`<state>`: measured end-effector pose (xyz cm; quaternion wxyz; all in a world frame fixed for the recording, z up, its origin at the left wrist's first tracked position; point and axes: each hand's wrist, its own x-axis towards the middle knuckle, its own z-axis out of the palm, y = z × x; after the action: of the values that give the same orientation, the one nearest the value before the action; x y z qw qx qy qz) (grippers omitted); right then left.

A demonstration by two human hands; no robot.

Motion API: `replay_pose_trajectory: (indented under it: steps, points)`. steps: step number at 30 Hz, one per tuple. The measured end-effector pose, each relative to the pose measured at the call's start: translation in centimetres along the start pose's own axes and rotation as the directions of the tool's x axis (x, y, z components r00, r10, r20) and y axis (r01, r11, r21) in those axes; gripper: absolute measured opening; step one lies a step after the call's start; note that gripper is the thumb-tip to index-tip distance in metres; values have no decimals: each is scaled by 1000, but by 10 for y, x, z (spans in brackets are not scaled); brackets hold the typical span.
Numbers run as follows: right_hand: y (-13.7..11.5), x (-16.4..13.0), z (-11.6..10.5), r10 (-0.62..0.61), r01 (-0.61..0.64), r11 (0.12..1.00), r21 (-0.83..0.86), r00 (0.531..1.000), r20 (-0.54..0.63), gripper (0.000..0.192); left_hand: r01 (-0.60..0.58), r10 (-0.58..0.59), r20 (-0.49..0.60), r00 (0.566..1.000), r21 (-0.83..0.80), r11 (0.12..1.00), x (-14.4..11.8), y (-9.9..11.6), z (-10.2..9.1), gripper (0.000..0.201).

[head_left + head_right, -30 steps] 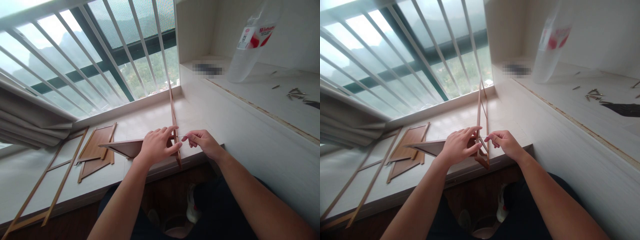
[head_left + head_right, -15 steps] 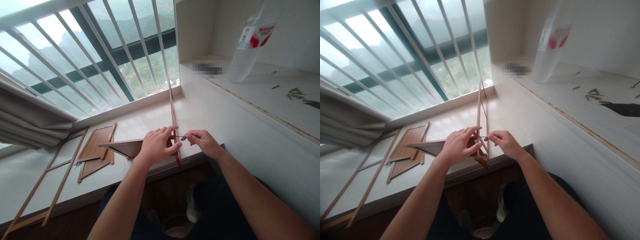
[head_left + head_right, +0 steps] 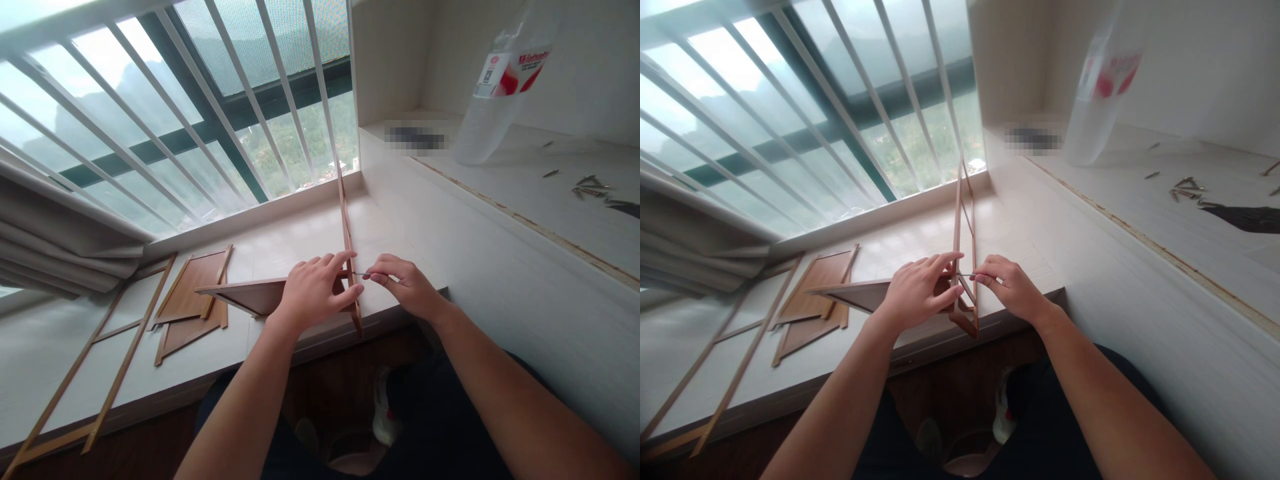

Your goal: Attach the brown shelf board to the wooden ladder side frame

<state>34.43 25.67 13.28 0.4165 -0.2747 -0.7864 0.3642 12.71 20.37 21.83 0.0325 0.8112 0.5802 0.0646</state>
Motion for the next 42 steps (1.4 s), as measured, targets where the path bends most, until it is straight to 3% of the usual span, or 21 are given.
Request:
replay_pose_trajectory:
  steps: [6, 10, 42]
  points:
    - [3, -1, 3, -159, 152, 976, -156, 987, -36, 17, 2, -2, -8, 1000, -1, 1000, 0, -1, 1, 56]
    - [2, -1, 3, -203, 185, 962, -200, 976, -73, 16, 4, -4, -4, 1000, 1, 1000, 0, 0, 1, 57]
    - [3, 0, 4, -244, 196, 929, -314, 962, -123, 21, -1, 1, 4, 1000, -5, 1000, 0, 1, -1, 56]
